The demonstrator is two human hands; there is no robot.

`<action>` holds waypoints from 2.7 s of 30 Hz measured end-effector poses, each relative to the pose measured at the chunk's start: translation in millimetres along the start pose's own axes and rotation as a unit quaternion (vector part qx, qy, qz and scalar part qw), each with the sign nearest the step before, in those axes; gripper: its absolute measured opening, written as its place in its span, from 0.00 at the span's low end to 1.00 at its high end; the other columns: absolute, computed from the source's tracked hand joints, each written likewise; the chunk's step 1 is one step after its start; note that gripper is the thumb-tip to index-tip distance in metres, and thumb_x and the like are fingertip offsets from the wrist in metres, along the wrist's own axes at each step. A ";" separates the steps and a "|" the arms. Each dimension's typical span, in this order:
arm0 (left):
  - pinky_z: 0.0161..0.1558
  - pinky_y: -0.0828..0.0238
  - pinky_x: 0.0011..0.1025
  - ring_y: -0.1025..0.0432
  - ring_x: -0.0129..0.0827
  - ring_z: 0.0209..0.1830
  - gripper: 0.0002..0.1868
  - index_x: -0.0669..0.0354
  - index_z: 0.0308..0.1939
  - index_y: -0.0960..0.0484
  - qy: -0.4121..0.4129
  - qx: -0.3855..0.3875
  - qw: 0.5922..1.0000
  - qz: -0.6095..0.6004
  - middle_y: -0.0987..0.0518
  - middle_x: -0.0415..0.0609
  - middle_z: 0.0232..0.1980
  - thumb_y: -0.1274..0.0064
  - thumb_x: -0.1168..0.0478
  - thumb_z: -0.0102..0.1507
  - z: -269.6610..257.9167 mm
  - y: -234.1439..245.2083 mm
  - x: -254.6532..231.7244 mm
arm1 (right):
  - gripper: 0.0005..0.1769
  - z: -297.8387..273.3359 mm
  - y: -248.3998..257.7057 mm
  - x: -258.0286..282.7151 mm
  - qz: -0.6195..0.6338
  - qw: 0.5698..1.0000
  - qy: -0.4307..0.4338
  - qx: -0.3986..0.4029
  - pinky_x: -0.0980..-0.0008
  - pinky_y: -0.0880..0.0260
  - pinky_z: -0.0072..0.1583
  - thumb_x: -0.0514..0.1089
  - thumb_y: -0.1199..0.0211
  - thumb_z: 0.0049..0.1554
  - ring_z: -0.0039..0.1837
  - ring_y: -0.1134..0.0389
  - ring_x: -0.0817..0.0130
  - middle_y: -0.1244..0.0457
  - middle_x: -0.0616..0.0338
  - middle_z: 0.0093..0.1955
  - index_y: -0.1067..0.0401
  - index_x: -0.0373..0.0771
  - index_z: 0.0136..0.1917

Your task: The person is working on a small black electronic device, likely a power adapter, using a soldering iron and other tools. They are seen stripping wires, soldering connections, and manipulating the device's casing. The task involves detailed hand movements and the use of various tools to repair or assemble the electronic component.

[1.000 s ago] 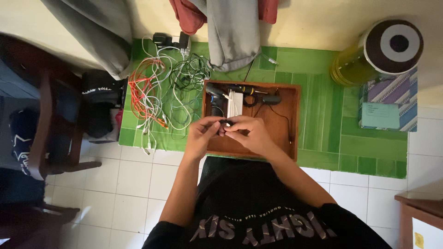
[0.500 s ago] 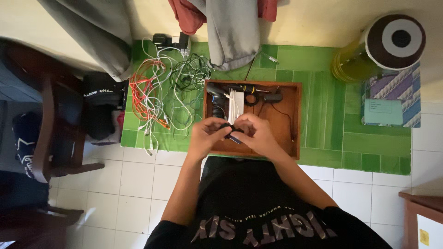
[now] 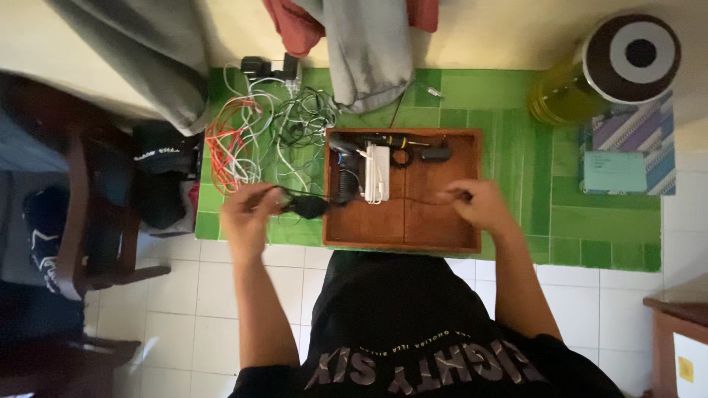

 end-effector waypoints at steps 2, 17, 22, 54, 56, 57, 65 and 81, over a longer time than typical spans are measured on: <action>0.38 0.23 0.25 0.23 0.28 0.35 0.08 0.69 0.46 0.16 -0.006 -0.055 0.998 -0.006 0.16 0.50 0.40 0.39 0.72 0.64 1.1 20.0 0.6 | 0.07 -2.9 11.3 -15.9 0.055 0.994 0.057 -0.074 0.74 0.32 0.39 0.41 0.30 0.56 0.36 0.33 0.77 0.29 0.62 0.38 0.18 0.39 0.49; 0.41 0.30 0.28 0.31 0.28 0.34 0.02 0.63 0.41 0.18 -0.065 -0.192 0.936 -0.288 0.23 0.46 0.35 0.42 0.71 0.69 22.5 100.7 41.5 | 0.09 -18.9 4.4 -53.8 0.049 0.992 0.061 -0.096 0.72 0.40 0.39 0.42 0.31 0.57 0.36 0.39 0.72 0.34 0.58 0.36 0.18 0.37 0.49; 0.34 0.35 0.28 0.32 0.27 0.30 0.05 0.58 0.39 0.17 0.045 -0.099 0.945 -0.308 0.23 0.44 0.35 0.42 0.72 0.62 31.5 45.1 101.9 | 0.17 -17.6 -17.2 -53.3 0.330 0.943 0.032 -0.024 0.77 0.31 0.46 0.50 0.40 0.64 0.41 0.34 0.77 0.35 0.65 0.37 0.27 0.39 0.38; 0.37 0.23 0.30 0.24 0.33 0.32 0.08 0.72 0.46 0.14 0.198 0.229 0.911 -0.281 0.18 0.52 0.38 0.42 0.73 0.64 -44.7 -180.8 32.5 | 0.09 -36.8 -19.9 102.8 0.036 0.909 0.384 -0.156 0.61 0.27 0.56 0.34 0.29 0.52 0.57 0.29 0.56 0.32 0.52 0.56 0.26 0.34 0.47; 0.37 0.23 0.30 0.23 0.34 0.32 0.08 0.73 0.46 0.14 0.174 0.258 0.907 -0.284 0.18 0.53 0.39 0.42 0.74 0.63 -44.1 -180.8 26.0 | 0.11 -34.4 -25.2 97.9 0.068 0.922 0.348 -0.154 0.64 0.27 0.56 0.35 0.29 0.54 0.56 0.28 0.60 0.33 0.52 0.54 0.31 0.37 0.46; 0.37 0.23 0.30 0.23 0.34 0.32 0.09 0.74 0.47 0.15 0.167 0.272 0.906 -0.277 0.17 0.55 0.39 0.42 0.74 0.63 -42.6 -179.3 22.4 | 0.13 -33.6 -26.3 96.9 0.084 0.928 0.330 -0.153 0.65 0.27 0.55 0.35 0.28 0.55 0.55 0.28 0.62 0.33 0.52 0.52 0.34 0.38 0.45; 0.35 0.24 0.29 0.23 0.35 0.32 0.08 0.74 0.45 0.14 0.210 0.292 0.893 -0.272 0.15 0.55 0.45 0.42 0.74 0.62 -42.6 -173.9 16.2 | 0.18 -33.4 -36.4 97.4 0.263 0.921 0.287 -0.026 0.64 0.30 0.64 0.34 0.35 0.59 0.62 0.30 0.62 0.33 0.49 0.62 0.39 0.35 0.59; 0.36 0.22 0.29 0.23 0.31 0.34 0.10 0.72 0.48 0.15 0.257 0.186 0.898 -0.304 0.16 0.51 0.38 0.40 0.69 0.64 -65.7 -181.4 67.7 | 0.13 -48.1 -40.0 90.2 0.080 0.952 0.295 0.009 0.60 0.30 0.65 0.31 0.36 0.48 0.68 0.32 0.51 0.38 0.49 0.69 0.28 0.39 0.48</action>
Point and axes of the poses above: each hand's wrist, its own z-axis towards the middle knuckle, its own y-axis out of the back of the hand, x = y × z, the point moved 2 cm from there along z, towards the middle knuckle
